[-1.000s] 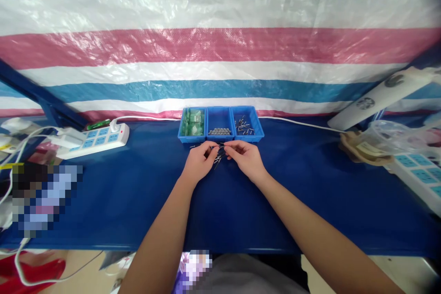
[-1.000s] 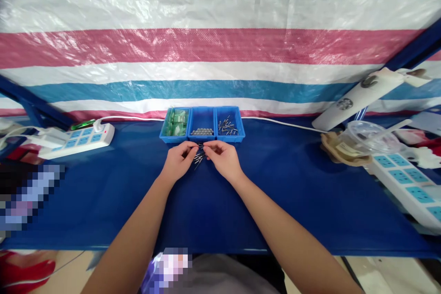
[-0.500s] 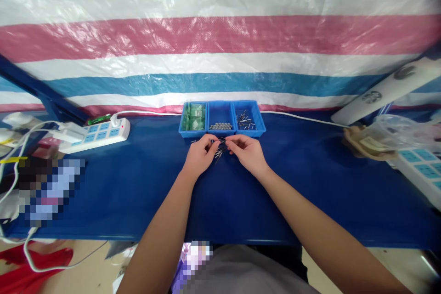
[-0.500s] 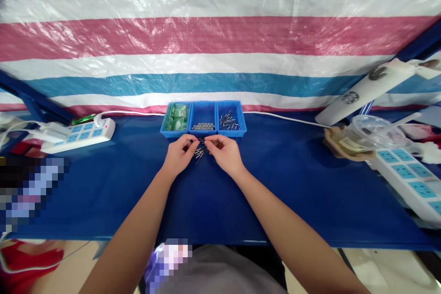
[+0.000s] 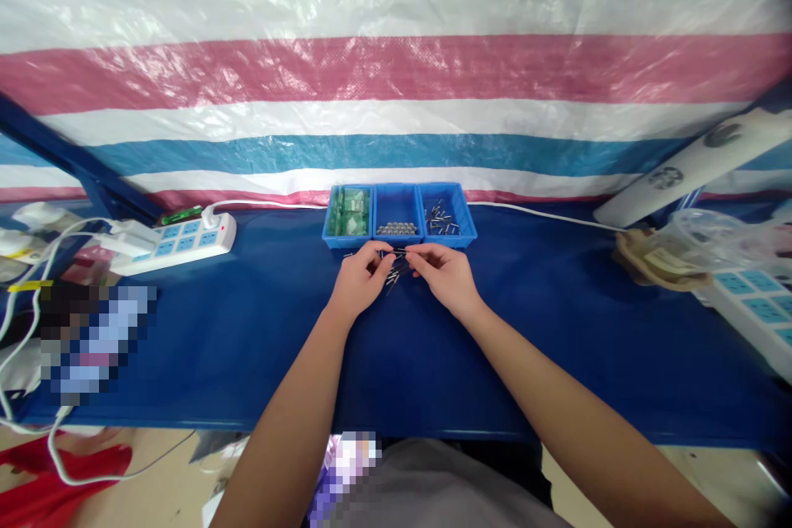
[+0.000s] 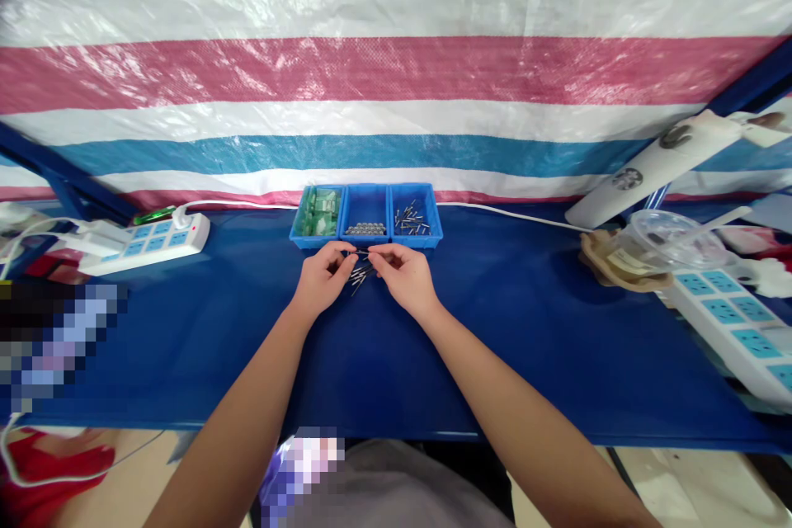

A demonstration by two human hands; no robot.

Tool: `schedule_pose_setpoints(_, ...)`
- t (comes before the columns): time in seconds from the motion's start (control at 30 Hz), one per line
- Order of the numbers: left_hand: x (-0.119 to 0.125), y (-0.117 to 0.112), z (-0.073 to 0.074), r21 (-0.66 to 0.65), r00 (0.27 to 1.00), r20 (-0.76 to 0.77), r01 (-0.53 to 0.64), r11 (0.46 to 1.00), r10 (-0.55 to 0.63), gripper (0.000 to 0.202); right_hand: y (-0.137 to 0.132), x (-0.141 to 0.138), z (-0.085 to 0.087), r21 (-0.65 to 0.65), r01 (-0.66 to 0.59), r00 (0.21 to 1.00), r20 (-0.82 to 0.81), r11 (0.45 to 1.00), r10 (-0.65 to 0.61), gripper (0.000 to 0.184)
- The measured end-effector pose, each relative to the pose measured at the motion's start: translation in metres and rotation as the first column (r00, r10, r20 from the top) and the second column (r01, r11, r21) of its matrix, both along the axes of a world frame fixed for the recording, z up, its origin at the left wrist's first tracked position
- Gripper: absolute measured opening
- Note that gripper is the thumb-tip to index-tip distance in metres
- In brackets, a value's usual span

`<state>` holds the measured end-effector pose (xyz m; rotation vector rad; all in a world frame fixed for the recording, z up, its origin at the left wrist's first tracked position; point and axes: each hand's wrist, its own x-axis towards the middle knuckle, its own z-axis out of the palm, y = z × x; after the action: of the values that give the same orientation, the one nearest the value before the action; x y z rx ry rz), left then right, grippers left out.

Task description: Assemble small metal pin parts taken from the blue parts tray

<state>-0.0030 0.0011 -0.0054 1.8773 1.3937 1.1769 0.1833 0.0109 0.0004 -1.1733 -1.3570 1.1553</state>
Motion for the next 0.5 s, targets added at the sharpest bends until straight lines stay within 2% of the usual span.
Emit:
schedule_pose_setpoints(0.17, -0.0005, 0.0006, -0.0015, 0.01, 1.0, -0.001, 0.006, 1.0, -0.006, 0.021, -0.0008, -0.0003, 0.0017, 0.002, 0.002, 1.0, 0.02, 1.0, -0.002, 0.036)
schedule_pose_setpoints(0.5, -0.0015, -0.0006, 0.0025, 0.012, 1.0, -0.002, 0.012, 1.0, -0.012, 0.021, -0.0046, -0.0027, 0.003, 0.09, -0.001, 0.999, 0.044, 0.996, -0.003, 0.029)
